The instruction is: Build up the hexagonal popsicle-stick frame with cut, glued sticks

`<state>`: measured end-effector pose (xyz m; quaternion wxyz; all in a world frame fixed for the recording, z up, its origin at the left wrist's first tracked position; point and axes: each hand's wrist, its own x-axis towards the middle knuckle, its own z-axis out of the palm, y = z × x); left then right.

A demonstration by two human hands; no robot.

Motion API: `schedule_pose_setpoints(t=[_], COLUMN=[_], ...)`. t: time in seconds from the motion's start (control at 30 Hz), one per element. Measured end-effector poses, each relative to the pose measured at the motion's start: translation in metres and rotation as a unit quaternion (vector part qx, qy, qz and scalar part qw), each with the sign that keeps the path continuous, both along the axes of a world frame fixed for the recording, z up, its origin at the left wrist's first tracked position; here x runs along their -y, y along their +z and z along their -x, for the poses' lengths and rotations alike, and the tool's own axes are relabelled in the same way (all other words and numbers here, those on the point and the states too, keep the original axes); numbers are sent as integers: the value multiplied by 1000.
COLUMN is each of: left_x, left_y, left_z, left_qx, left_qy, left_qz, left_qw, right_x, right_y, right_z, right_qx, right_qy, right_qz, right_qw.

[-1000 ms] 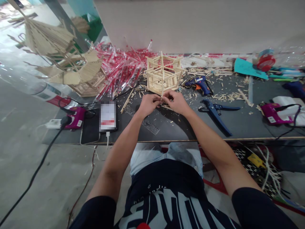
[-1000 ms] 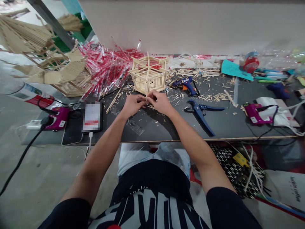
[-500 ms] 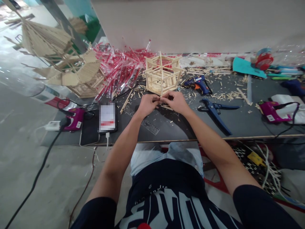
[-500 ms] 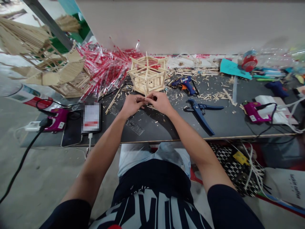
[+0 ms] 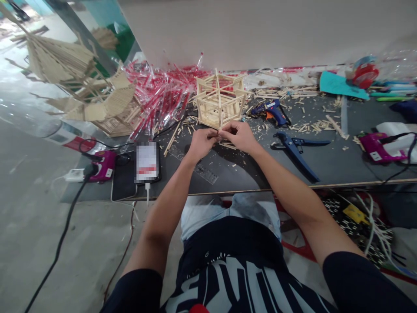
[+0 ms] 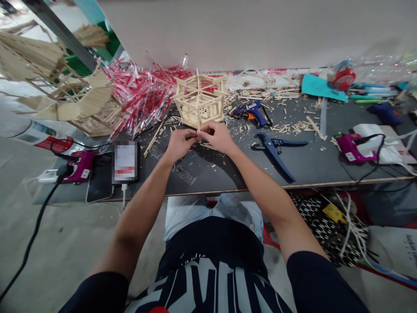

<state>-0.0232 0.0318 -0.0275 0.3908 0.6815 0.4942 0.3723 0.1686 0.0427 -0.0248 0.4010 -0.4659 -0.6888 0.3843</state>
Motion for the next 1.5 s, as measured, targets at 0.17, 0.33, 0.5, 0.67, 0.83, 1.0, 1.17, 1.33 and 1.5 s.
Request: schedule_pose_setpoints(t=[0.17,0.33,0.5,0.67,0.83,1.0,1.17,1.33,1.5], left_x=[4,6,11,14,13,13,14,14,14], left_y=[7,7,11,15,14,13,13,11,12], left_z=[-1,-7,-10,-6,-6,-6,-5,-6,-5], left_qx=[-17,24,107,162,169,172,169,154,147], left_qy=[-8,-60,-72,-50,-53,-71,-61,-74,-90], left_qz=[-52,-1,107,201,247,243,252,256,249], left_qw=[998,998,986,965,953,952,951,951,953], right_x=[0,2,11,48,81,92,100,116,123], right_y=[-1,-2,13,35,31,18,9,10,33], right_z=[-4,-3,-12,-67,-163,-228,-230,-218,-191], right_qx=[-52,-105,-44,119,326,467,503,522,481], right_qy=[-2,32,30,-46,-152,-142,-96,-113,-72], right_qz=[3,50,33,-35,-34,51,71,-7,28], right_qw=[999,993,998,991,932,871,856,846,873])
